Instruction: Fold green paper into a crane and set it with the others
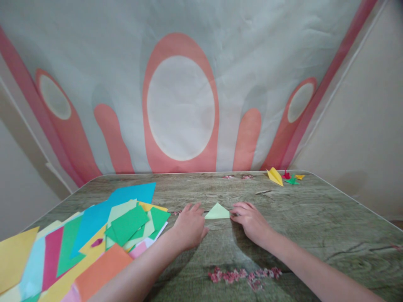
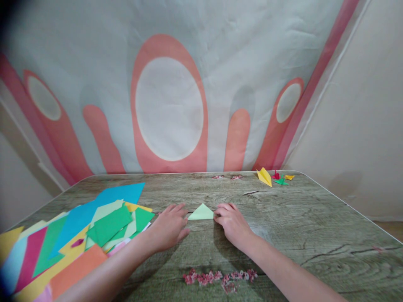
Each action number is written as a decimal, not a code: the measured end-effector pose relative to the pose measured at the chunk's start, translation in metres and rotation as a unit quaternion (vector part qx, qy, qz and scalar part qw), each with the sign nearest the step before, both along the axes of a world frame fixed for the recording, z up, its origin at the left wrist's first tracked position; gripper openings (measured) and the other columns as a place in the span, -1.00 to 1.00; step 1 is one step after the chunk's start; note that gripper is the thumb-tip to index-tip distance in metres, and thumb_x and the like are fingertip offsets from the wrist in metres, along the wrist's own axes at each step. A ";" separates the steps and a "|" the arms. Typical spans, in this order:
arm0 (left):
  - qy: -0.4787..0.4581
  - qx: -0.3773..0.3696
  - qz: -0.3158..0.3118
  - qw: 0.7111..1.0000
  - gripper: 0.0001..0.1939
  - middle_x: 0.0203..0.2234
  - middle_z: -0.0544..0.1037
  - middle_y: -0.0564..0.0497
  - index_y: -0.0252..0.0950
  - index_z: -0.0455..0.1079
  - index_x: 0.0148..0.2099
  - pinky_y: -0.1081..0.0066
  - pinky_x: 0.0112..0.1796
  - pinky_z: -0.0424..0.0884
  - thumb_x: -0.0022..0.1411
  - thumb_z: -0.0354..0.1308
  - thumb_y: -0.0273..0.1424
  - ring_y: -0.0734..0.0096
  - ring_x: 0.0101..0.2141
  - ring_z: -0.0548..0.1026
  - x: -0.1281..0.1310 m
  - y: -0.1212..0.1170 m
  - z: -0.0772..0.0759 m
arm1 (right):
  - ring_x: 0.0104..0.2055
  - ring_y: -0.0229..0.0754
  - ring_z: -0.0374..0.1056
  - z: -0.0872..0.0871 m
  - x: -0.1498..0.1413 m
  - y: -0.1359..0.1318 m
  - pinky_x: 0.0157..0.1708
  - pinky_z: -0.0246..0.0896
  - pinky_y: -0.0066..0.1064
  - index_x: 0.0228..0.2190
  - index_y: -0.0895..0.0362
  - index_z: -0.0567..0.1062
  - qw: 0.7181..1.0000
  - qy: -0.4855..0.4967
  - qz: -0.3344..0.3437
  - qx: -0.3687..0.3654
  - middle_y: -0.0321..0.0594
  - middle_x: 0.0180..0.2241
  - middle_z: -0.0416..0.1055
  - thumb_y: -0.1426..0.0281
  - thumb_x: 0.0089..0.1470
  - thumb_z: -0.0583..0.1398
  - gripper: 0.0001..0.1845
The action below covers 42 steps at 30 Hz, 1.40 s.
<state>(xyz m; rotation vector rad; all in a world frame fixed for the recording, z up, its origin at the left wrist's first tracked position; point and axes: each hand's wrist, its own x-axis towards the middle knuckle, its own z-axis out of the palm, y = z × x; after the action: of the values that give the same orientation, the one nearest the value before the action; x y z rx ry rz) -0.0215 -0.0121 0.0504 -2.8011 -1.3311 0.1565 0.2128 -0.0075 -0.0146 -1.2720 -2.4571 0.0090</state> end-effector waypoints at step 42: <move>-0.026 0.134 -0.033 0.990 -0.76 -0.34 0.50 -0.18 -0.42 0.47 -0.28 0.21 -0.11 0.25 0.24 -0.01 -0.43 0.12 -0.14 0.37 0.009 0.003 -0.045 | -0.16 -0.12 0.27 -0.009 0.001 -0.001 -0.11 0.20 -0.22 -0.07 0.09 0.36 0.981 0.191 0.029 -0.015 -0.15 -0.24 0.40 0.42 0.09 0.11 -0.68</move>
<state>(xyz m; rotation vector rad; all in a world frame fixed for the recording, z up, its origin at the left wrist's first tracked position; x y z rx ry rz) -0.0122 -0.0087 0.0058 -2.6335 -1.1687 -0.0923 0.2140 -0.0087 -0.0233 -1.0909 -2.1662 0.2806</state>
